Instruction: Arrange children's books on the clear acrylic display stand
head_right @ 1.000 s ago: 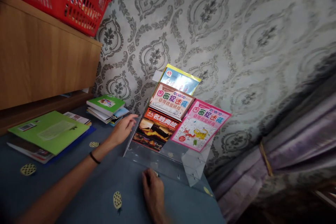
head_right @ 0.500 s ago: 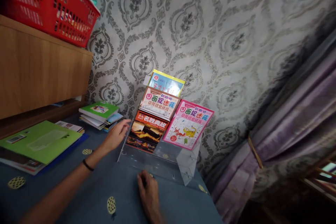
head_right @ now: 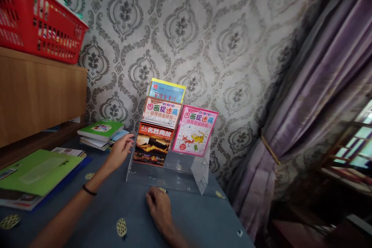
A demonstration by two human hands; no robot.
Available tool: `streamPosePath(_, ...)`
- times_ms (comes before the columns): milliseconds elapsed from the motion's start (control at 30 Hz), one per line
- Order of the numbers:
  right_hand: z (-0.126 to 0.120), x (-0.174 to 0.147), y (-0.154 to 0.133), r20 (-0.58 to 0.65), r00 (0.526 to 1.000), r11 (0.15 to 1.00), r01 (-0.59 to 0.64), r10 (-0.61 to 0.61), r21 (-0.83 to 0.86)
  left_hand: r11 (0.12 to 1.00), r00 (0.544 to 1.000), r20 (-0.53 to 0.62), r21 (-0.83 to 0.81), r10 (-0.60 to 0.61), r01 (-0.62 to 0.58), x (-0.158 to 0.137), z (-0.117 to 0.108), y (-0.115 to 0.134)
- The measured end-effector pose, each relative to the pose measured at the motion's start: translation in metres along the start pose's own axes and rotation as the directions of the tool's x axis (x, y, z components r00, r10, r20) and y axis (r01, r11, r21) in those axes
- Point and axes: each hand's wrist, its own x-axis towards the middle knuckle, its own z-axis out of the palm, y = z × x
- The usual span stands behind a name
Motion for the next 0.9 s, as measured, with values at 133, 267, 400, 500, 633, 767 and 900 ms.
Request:
streamPosePath(133,-0.001,-0.001,0.000,0.031,0.999,1.000,-0.022,0.022,-0.006,0.990,0.997,-0.003,-0.119,-0.073,0.072,0.004,0.000,0.006)
streamPosePath(267,0.002,-0.001,0.005,0.013,1.000,0.999,-0.026,0.025,0.035,0.974,0.993,-0.021,-0.194,-0.120,0.114,0.028,-0.001,0.017)
streamPosePath(400,0.006,-0.002,0.012,-0.058,0.998,0.993,0.020,-0.014,0.115,0.952,0.984,0.006,-0.249,-0.179,0.175,0.058,-0.003,0.033)
streamPosePath(500,0.006,-0.002,0.014,-0.072,0.997,0.991,0.045,-0.035,0.130,0.924,0.977,0.034,-0.321,-0.209,0.209,0.073,-0.002,0.044)
streamPosePath(633,0.006,-0.001,0.014,-0.073,0.996,0.990,0.054,-0.045,0.132,0.911,0.978,0.063,-0.357,-0.198,0.208,0.081,0.002,0.053)
streamPosePath(767,0.004,0.000,0.013,-0.058,0.998,0.987,0.041,-0.032,0.156,0.906,0.978,0.057,-0.368,-0.201,0.208,0.082,0.003,0.055)
streamPosePath(900,0.005,-0.001,0.014,-0.049,0.999,0.987,0.028,-0.021,0.158,0.903,0.982,0.063,-0.384,-0.180,0.191,0.079,0.004,0.054)
